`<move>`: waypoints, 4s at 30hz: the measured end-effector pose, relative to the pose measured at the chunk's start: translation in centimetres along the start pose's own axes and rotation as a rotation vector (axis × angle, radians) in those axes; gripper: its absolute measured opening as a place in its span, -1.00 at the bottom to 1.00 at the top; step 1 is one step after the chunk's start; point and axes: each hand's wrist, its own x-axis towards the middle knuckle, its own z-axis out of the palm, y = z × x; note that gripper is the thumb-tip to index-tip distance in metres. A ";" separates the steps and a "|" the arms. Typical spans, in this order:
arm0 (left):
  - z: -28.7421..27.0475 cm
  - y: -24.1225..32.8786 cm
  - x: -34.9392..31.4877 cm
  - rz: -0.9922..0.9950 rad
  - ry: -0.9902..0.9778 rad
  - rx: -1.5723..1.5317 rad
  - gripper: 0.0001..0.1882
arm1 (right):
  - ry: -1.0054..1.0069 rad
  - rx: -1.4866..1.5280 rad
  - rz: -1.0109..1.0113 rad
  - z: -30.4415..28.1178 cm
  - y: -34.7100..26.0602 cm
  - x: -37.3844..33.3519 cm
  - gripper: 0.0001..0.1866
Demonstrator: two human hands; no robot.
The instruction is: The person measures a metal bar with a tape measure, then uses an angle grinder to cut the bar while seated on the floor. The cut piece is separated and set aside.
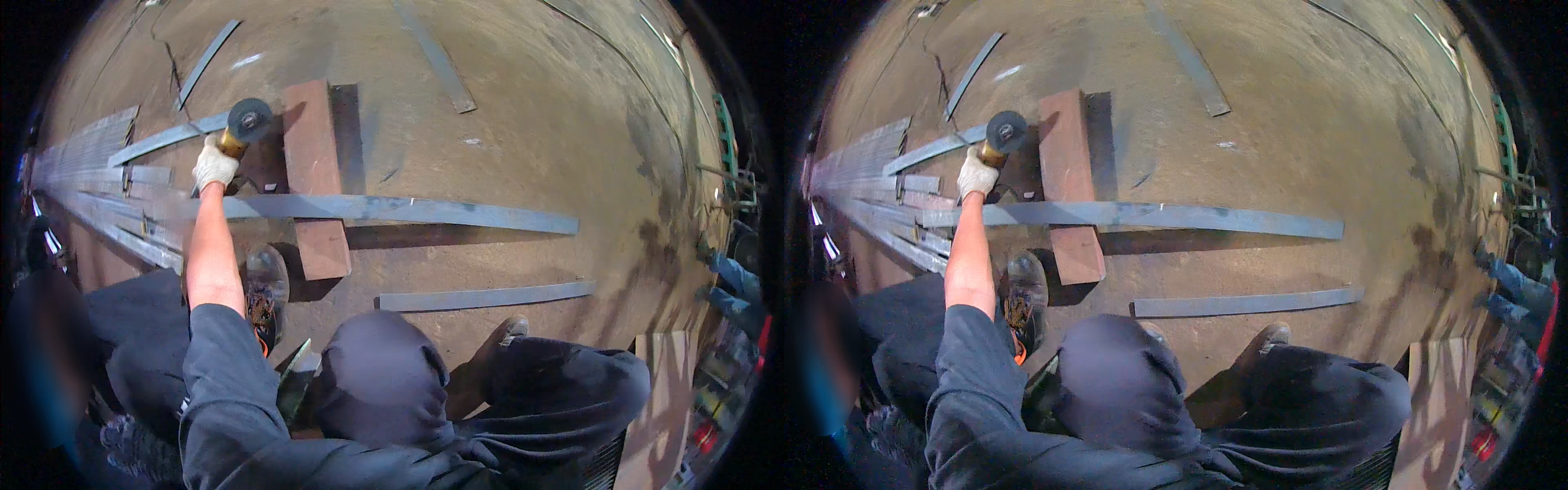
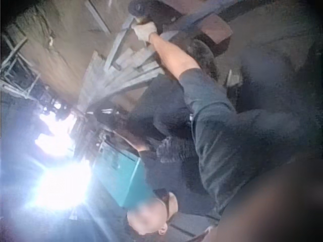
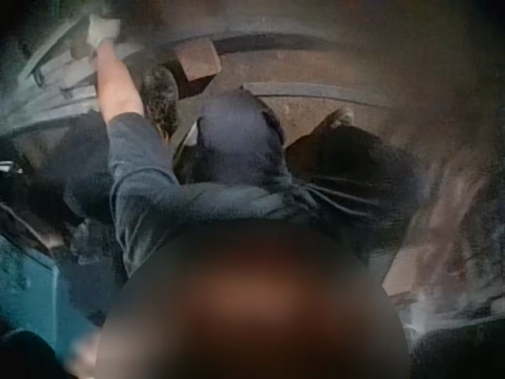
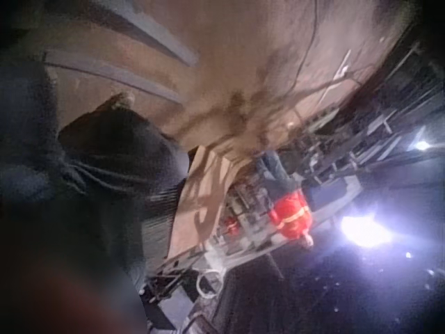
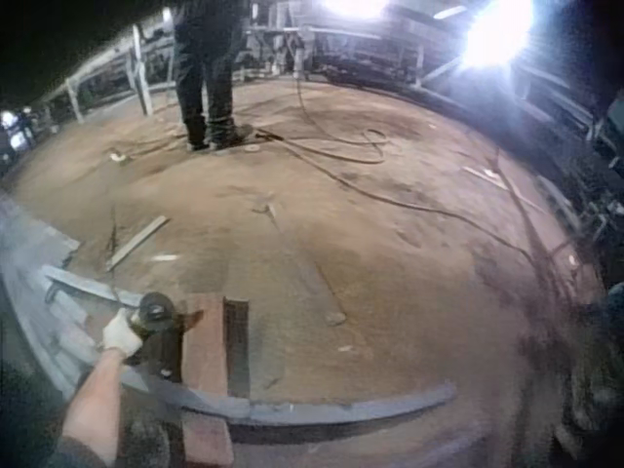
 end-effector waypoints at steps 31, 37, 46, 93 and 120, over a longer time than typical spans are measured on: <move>-45.5 21.2 -27.3 0.466 -0.079 -1.767 -0.44 | -1.638 0.147 -1.485 10.5 -59.7 -18.9 -0.38; -31.1 27.1 -38.9 0.100 -0.326 -1.941 -0.25 | -1.890 0.128 -1.136 15.5 -53.4 -17.6 -0.35; -22.4 26.8 -42.3 -0.271 -0.441 -2.047 -0.16 | -1.779 0.231 -0.367 20.2 -46.9 -12.8 -0.51; -10.8 26.9 -35.5 0.253 -1.206 -1.617 -0.43 | -1.147 0.477 -0.258 21.7 -34.4 1.6 -0.47; -10.8 29.8 -37.7 0.334 -0.793 -1.348 -0.39 | -0.557 0.485 -0.629 19.2 -34.7 -6.7 -0.57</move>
